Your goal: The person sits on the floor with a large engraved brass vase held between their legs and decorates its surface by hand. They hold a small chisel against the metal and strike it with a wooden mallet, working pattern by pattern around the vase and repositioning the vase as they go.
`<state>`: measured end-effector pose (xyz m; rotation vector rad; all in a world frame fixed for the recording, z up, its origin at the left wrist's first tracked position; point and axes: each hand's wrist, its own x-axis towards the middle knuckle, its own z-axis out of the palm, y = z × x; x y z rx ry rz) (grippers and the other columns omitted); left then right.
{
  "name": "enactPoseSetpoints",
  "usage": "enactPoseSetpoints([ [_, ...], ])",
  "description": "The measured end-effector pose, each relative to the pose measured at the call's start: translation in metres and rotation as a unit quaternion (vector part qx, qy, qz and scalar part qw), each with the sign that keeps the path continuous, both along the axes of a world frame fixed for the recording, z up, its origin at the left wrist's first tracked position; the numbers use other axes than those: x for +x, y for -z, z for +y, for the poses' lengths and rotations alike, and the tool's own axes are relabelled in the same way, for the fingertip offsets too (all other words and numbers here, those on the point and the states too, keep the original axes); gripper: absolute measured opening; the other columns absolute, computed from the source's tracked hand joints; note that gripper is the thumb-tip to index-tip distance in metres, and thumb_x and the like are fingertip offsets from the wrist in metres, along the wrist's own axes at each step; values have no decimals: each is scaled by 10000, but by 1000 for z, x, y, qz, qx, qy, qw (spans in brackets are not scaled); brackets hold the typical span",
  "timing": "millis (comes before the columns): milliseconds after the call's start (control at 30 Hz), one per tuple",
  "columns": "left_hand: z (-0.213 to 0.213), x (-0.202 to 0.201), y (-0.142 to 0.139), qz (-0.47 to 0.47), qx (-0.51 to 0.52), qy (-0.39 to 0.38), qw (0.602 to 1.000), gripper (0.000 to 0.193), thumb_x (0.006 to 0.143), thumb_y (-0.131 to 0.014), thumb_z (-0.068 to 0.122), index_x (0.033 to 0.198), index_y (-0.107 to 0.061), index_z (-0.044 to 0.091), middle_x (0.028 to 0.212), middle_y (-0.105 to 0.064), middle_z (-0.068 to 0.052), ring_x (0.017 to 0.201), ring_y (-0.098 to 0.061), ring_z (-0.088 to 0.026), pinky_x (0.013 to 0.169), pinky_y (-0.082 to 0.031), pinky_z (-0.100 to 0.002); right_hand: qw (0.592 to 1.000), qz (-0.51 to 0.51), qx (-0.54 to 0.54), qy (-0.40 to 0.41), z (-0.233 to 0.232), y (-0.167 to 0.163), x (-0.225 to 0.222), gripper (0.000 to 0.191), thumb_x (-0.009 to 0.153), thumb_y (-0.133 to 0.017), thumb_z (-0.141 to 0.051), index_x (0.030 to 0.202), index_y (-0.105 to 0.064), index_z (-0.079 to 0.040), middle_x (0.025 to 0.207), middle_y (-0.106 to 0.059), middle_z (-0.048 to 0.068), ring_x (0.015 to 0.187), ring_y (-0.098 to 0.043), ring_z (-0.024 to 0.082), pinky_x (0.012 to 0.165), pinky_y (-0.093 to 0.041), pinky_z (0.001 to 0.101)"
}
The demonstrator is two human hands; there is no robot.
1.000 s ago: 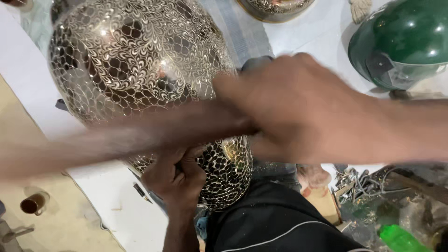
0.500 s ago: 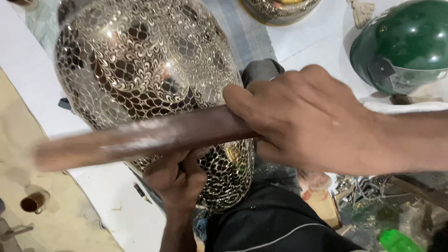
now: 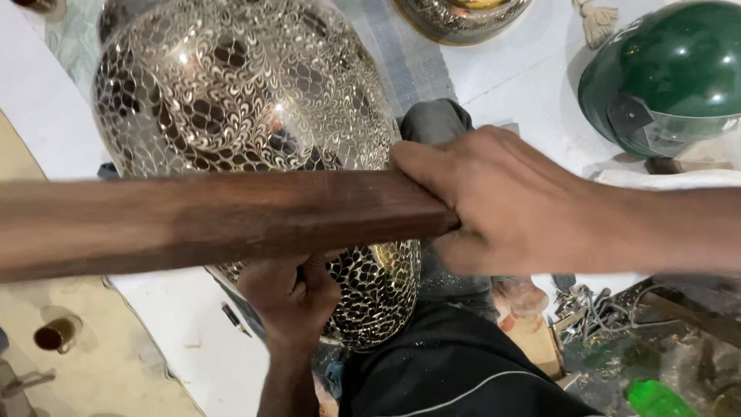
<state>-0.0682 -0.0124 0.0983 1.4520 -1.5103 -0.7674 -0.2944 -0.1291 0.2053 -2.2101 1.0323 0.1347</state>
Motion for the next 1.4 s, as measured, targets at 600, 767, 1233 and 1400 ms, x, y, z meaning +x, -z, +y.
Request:
enactPoseSetpoints([
  [600,-1,-6,14,18,-89,-5,996,251,880,-643,-168,1103,-659,-55,969,-775,-112,824,-788,-154,674,-666,-241,971,-202,64,108,4,0,-9,339,676,-678,8,1007,-613,-26,636,-632,44,474,-649,155,379,-456,302],
  [767,3,-5,13,-35,-62,-50,996,248,851,-711,-149,1058,-722,-12,861,-783,-50,609,-684,-71,525,-512,-234,991,-118,-63,-9,-3,-17,0,334,609,-722,-10,876,-523,27,608,-536,107,432,-577,245,377,-414,401],
  [1233,-1,-9,14,-49,-53,-59,996,187,840,-711,-107,911,-768,56,740,-767,-40,507,-635,-93,483,-454,-256,999,-19,-29,-24,-3,-5,2,237,689,-665,-81,870,-516,-47,616,-522,87,408,-492,249,291,-395,412],
  [1400,1,-9,13,-1,-60,-31,998,202,921,-641,-68,1045,-735,60,881,-773,-33,713,-754,-92,612,-594,-232,999,0,-49,7,-3,-5,2,279,617,-673,-81,833,-502,-35,516,-538,103,363,-530,268,369,-446,438],
])
